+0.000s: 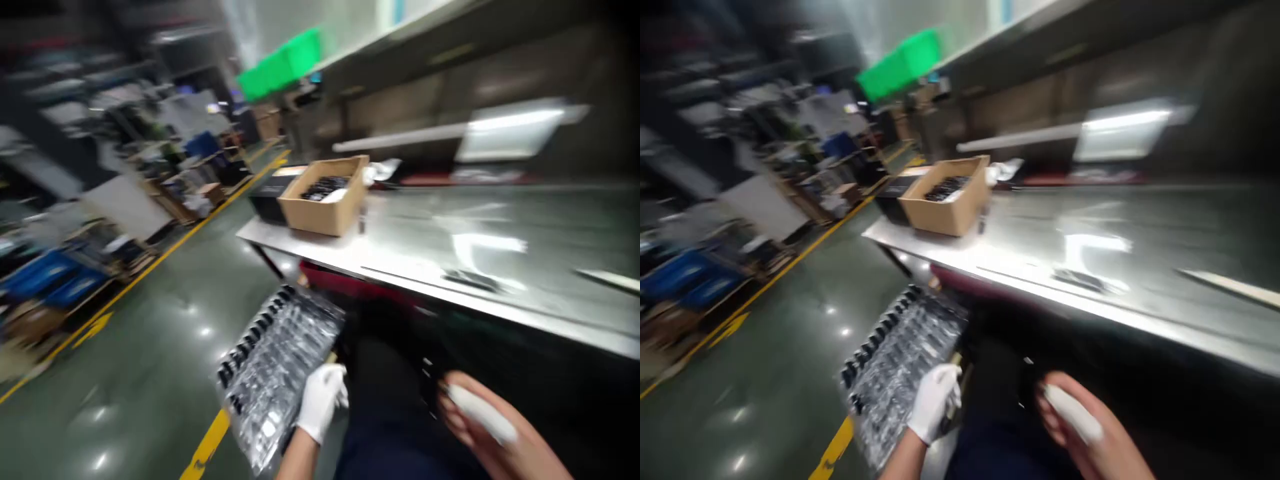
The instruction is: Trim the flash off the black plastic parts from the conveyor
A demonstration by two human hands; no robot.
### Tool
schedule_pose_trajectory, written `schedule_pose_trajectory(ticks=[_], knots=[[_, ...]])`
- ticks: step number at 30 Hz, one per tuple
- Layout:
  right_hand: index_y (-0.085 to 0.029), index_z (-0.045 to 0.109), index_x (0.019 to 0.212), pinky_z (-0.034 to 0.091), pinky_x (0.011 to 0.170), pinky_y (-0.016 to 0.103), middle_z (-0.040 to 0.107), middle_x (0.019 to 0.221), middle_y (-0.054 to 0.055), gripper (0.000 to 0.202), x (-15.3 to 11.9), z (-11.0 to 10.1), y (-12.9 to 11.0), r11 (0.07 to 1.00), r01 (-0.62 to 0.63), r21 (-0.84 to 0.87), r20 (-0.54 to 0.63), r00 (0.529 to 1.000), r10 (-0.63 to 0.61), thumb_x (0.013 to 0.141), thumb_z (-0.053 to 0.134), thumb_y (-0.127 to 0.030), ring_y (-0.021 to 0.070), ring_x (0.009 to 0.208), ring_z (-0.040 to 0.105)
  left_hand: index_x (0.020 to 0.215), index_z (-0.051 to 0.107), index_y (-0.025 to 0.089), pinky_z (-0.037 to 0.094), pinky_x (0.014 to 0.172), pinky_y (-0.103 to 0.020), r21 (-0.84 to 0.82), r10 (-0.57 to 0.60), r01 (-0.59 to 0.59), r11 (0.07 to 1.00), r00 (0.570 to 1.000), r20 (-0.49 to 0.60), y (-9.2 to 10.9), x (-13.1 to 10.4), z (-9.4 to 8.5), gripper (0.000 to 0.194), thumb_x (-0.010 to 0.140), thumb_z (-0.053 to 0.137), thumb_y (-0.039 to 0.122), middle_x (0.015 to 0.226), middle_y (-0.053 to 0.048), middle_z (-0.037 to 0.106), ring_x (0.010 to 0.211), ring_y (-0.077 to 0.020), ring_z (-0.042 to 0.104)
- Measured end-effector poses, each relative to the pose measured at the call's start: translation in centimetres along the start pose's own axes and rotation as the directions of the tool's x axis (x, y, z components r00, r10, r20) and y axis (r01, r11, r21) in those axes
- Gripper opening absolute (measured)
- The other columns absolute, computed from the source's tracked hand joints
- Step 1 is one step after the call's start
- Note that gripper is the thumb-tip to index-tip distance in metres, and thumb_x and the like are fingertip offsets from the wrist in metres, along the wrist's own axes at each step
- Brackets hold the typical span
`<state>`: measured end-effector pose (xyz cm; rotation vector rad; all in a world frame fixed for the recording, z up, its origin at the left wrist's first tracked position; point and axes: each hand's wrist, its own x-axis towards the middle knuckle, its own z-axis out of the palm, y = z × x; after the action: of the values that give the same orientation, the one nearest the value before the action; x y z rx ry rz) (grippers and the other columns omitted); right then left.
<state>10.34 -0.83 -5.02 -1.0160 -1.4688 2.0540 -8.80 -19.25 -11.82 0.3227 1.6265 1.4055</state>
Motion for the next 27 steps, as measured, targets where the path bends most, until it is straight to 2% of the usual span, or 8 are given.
schedule_pose_trajectory(ticks=[2, 3, 5, 7, 10, 14, 18, 27], knots=[[-0.02, 0.063, 0.08, 0.041, 0.051, 0.026, 0.058, 0.071, 0.002, 0.034, -0.4, 1.1, -0.9, 0.964, -0.122, 0.235, 0.114, 0.989, 0.097, 0.08, 0.084, -0.047, 0.0126, 0.058, 0.051, 0.131, 0.061, 0.014, 0.057, 0.073, -0.032, -0.136, 0.068, -0.06, 0.989, 0.996, 0.061, 1.0, 0.6, 1.8, 0.053, 0.101, 0.053, 0.058, 0.1, -0.009, 0.071, 0.081, -0.0168, 0.069], [-0.019, 0.062, 0.082, 0.037, 0.05, 0.023, 0.059, 0.072, 0.001, 0.033, -0.4, 1.5, -1.4, 0.939, -0.161, 0.304, 0.146, 0.982, 0.121, 0.078, 0.085, -0.042, 0.0105, 0.057, 0.049, 0.138, 0.057, 0.014, 0.056, 0.073, -0.03, -0.206, 0.079, -0.053, 0.977, 0.989, 0.122, 1.8, 0.8, 2.8, 0.062, 0.101, 0.048, 0.063, 0.104, -0.012, 0.073, 0.084, -0.0179, 0.071], [-0.017, 0.059, 0.08, 0.035, 0.05, 0.02, 0.061, 0.07, 0.0, 0.032, 0.0, 1.6, -2.2, 0.92, -0.169, 0.354, 0.144, 0.982, 0.125, 0.077, 0.084, -0.036, 0.0086, 0.057, 0.049, 0.146, 0.053, 0.016, 0.057, 0.071, -0.03, -0.306, 0.061, 0.034, 0.951, 0.953, 0.296, 3.7, 1.0, 4.8, 0.07, 0.101, 0.042, 0.069, 0.108, -0.016, 0.075, 0.089, -0.0221, 0.075], [-0.017, 0.058, 0.079, 0.035, 0.048, 0.018, 0.063, 0.069, 0.0, 0.028, 0.1, 1.1, -2.9, 0.916, -0.152, 0.371, 0.106, 0.987, 0.121, 0.076, 0.082, -0.03, 0.0076, 0.055, 0.05, 0.145, 0.055, 0.015, 0.057, 0.065, -0.031, -0.352, 0.041, 0.13, 0.927, 0.896, 0.441, 5.7, 0.9, 6.6, 0.073, 0.099, 0.044, 0.07, 0.101, -0.016, 0.077, 0.084, -0.0254, 0.077], [-0.017, 0.056, 0.078, 0.037, 0.046, 0.016, 0.065, 0.067, -0.002, 0.025, -0.2, 0.5, -3.7, 0.911, -0.129, 0.391, 0.071, 0.991, 0.11, 0.076, 0.079, -0.027, 0.0065, 0.052, 0.051, 0.14, 0.061, 0.015, 0.057, 0.057, -0.029, -0.381, 0.032, 0.215, 0.899, 0.835, 0.549, 7.8, 0.4, 8.4, 0.07, 0.096, 0.053, 0.069, 0.092, -0.015, 0.079, 0.075, -0.026, 0.077], [-0.018, 0.056, 0.077, 0.038, 0.043, 0.014, 0.065, 0.065, -0.002, 0.022, 0.1, 0.1, -4.4, 0.915, -0.141, 0.377, 0.082, 0.99, 0.119, 0.077, 0.076, -0.026, 0.006, 0.051, 0.052, 0.135, 0.067, 0.019, 0.058, 0.058, -0.027, -0.427, 0.056, 0.247, 0.87, 0.811, 0.582, 8.8, 0.2, 9.7, 0.055, 0.099, 0.057, 0.059, 0.093, -0.013, 0.08, 0.076, -0.024, 0.077], [-0.018, 0.055, 0.076, 0.037, 0.04, 0.013, 0.065, 0.062, -0.002, 0.02, 1.4, -0.5, -5.0, 0.913, -0.186, 0.364, 0.1, 0.982, 0.16, 0.076, 0.074, -0.025, 0.0067, 0.049, 0.051, 0.131, 0.07, 0.023, 0.058, 0.056, -0.025, -0.449, 0.05, 0.236, 0.862, 0.841, 0.539, 9.1, 0.6, 10.9, 0.043, 0.1, 0.059, 0.052, 0.088, -0.009, 0.08, 0.072, -0.0208, 0.076], [-0.019, 0.056, 0.079, 0.038, 0.039, 0.013, 0.065, 0.061, -0.003, 0.026, 3.5, -2.7, -6.1, 0.893, -0.245, 0.378, 0.19, 0.964, 0.184, 0.078, 0.079, -0.031, 0.0071, 0.049, 0.051, 0.136, 0.067, 0.025, 0.057, 0.053, -0.025, -0.447, 0.031, 0.227, 0.865, 0.866, 0.499, 10.6, 1.6, 13.2, 0.042, 0.101, 0.059, 0.047, 0.081, -0.004, 0.078, 0.064, -0.018, 0.073]])
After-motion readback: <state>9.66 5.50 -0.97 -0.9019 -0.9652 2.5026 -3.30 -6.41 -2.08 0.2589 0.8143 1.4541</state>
